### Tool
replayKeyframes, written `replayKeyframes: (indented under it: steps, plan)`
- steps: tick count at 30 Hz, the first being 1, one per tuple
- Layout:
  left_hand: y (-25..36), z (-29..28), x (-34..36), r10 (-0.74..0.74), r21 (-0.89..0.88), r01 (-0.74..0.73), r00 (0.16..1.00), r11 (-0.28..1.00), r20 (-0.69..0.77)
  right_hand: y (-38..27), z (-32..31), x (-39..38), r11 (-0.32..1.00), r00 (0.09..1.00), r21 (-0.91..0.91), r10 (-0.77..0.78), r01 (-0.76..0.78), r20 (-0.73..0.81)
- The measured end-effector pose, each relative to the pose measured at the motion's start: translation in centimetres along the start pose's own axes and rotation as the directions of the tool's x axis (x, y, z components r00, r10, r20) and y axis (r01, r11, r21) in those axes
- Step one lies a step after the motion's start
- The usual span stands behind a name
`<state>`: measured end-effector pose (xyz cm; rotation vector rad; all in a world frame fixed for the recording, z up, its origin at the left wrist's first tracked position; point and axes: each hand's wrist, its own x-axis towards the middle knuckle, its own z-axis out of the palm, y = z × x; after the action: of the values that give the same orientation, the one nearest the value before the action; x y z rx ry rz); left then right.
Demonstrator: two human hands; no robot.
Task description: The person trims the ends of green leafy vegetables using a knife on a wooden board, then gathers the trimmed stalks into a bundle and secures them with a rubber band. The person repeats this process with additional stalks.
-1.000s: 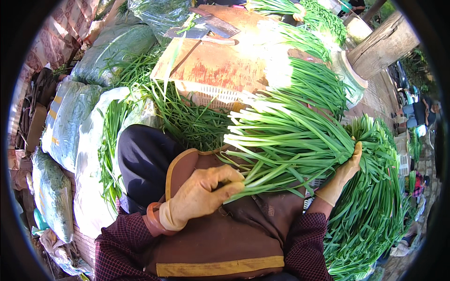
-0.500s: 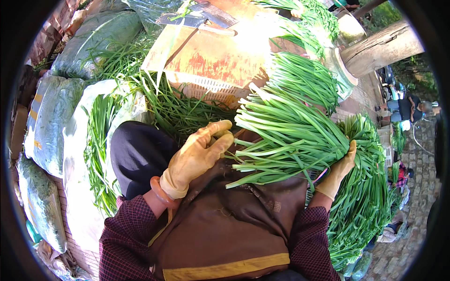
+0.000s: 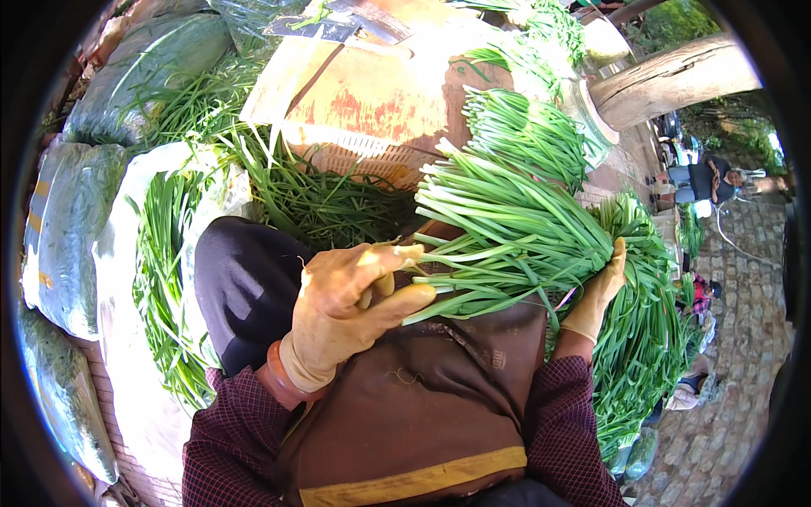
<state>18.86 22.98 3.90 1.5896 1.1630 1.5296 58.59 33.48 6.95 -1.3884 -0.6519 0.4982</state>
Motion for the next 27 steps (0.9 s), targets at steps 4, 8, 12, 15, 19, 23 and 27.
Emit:
replayKeyframes:
  steps: [4, 8, 12, 15, 19, 23, 27]
  plan:
    - [0.9, 0.3, -0.1, 0.065, 0.421, -0.155, 0.973, 0.894, 0.22, -0.4, -0.1, -0.3, 0.998, 0.999, -0.027, -0.051, 0.051, 0.015]
    - [0.0, 0.2, 0.2, 0.029, 0.162, -0.044, 0.995, 0.986, 0.091, -0.7, -0.1, -0.6, 0.998, 1.0, 0.064, 0.02, -0.021, 0.009]
    - [-1.5, 0.3, -0.6, 0.048, 0.247, -0.112, 0.967, 0.963, 0.252, -0.9, 0.2, -0.8, 0.997, 1.0, 0.079, -0.002, 0.0, 0.023]
    - [-1.5, 0.9, -0.9, 0.087, 0.436, -0.306, 0.887, 0.846, 0.454, -1.3, 0.4, -0.8, 1.0, 0.999, 0.021, -0.008, 0.007, 0.031]
    - [2.4, 2.1, 0.0, 0.054, 0.117, -0.112, 0.909, 0.987, 0.414, -1.6, 0.7, -0.9, 0.998, 0.993, -0.001, -0.056, 0.056, 0.109]
    - [9.3, 1.1, 0.5, 0.073, -0.751, 0.221, 0.939, 0.622, 0.337, -1.6, 1.0, -1.2, 0.994, 0.988, -0.02, -0.104, 0.107, 0.111]
    - [7.8, -1.9, 2.9, 0.116, -0.565, 0.009, 0.976, 0.825, 0.184, -2.1, 1.4, -1.6, 0.998, 0.996, 0.049, -0.054, 0.05, 0.069]
